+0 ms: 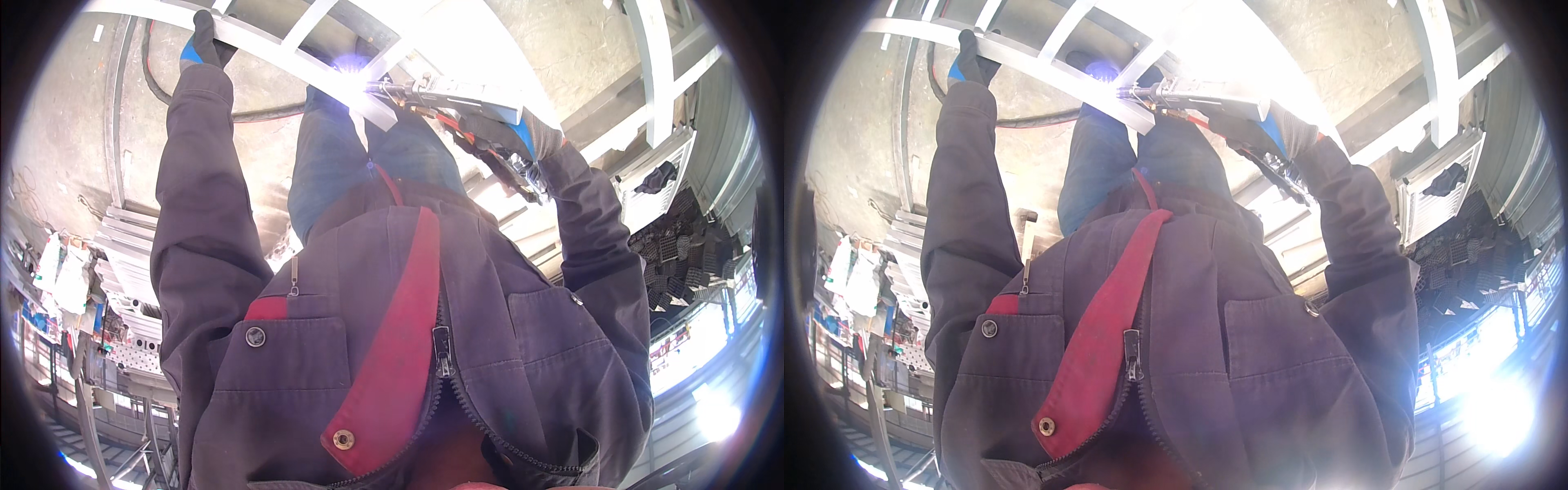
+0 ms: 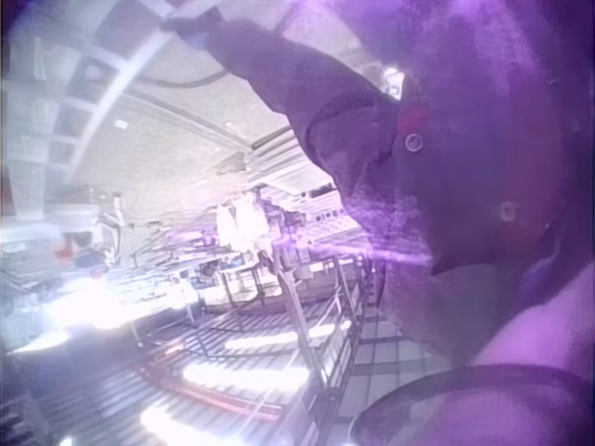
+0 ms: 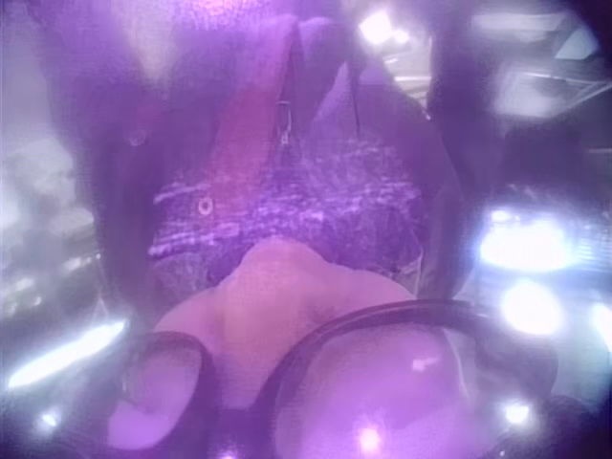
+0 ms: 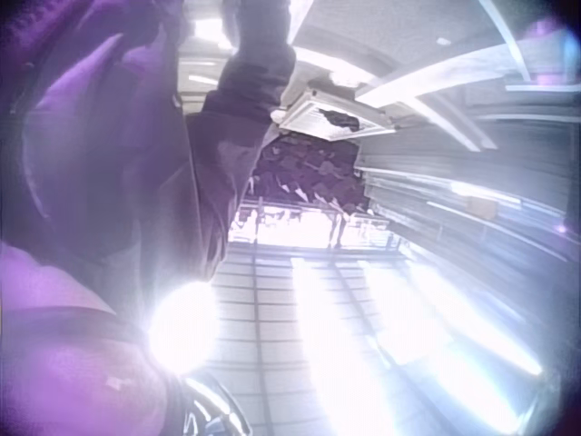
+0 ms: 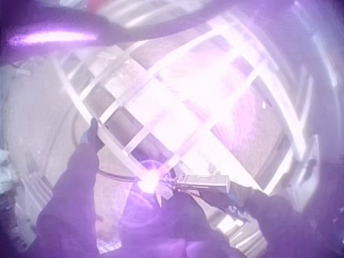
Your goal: The person welds a metal frame using a handheld welding torch, repeatedly repositioning the frame to access different joints. The person also picks up and places metal bars on the floor during the process.
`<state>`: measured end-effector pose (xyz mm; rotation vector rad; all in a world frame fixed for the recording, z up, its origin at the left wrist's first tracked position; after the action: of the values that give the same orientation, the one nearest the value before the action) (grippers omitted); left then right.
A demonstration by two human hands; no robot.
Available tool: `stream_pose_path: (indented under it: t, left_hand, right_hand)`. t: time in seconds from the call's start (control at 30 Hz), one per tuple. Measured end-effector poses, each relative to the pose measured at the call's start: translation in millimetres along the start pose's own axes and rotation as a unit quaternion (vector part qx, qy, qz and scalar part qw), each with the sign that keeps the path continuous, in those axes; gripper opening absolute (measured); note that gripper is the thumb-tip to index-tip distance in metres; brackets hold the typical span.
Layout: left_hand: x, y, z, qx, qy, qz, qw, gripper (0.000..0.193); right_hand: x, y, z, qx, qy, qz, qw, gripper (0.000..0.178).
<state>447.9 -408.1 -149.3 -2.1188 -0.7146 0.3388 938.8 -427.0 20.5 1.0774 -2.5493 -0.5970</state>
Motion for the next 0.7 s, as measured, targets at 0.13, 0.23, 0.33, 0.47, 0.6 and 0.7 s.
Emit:
stream_pose_path:
  t: [0.13, 0.23, 0.33, 0.47, 0.6, 0.7]
  left_hand:
    - [-1, -1, 0, 0.008, 0.013, 0.007, 1.0, 0.076]
    - [-3, 0, 2, 0.005, 0.009, -0.004, 1.0, 0.075]
    - [-3, 1, 4, 0.003, 0.01, -0.015, 1.0, 0.074]
    - [-5, 0, 5, -0.001, 0.008, -0.014, 1.0, 0.075]
    - [-5, -1, 3, 0.002, 0.004, -0.01, 1.0, 0.075]
    - [-2, -3, 1, 0.001, 0.002, -0.005, 1.0, 0.076]
  right_hand:
    - [0, 1, 1, -0.004, 0.0, 0.002, 1.0, 0.044]
    - [0, 2, 2, -0.005, 0.001, 0.003, 1.0, 0.046]
    - [0, 2, 0, -0.005, 0.003, 0.008, 1.0, 0.047]
    - [-3, 3, -6, -0.003, 0.003, 0.015, 1.0, 0.049]
    - [-5, 4, -10, -0.003, 0.004, 0.02, 1.0, 0.05]
    - [-3, 5, -8, -0.005, 0.005, 0.021, 1.0, 0.052]
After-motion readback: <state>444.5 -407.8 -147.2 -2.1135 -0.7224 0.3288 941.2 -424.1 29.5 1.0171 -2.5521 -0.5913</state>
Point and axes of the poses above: each hand's wrist, its own z-axis towards the middle knuckle, its own x-axis out of the palm, y = z × x, the point moved 3 cm from there along z, towards the middle knuckle, and after that the axes turned 7 degrees about x, right-handed, at the moved point
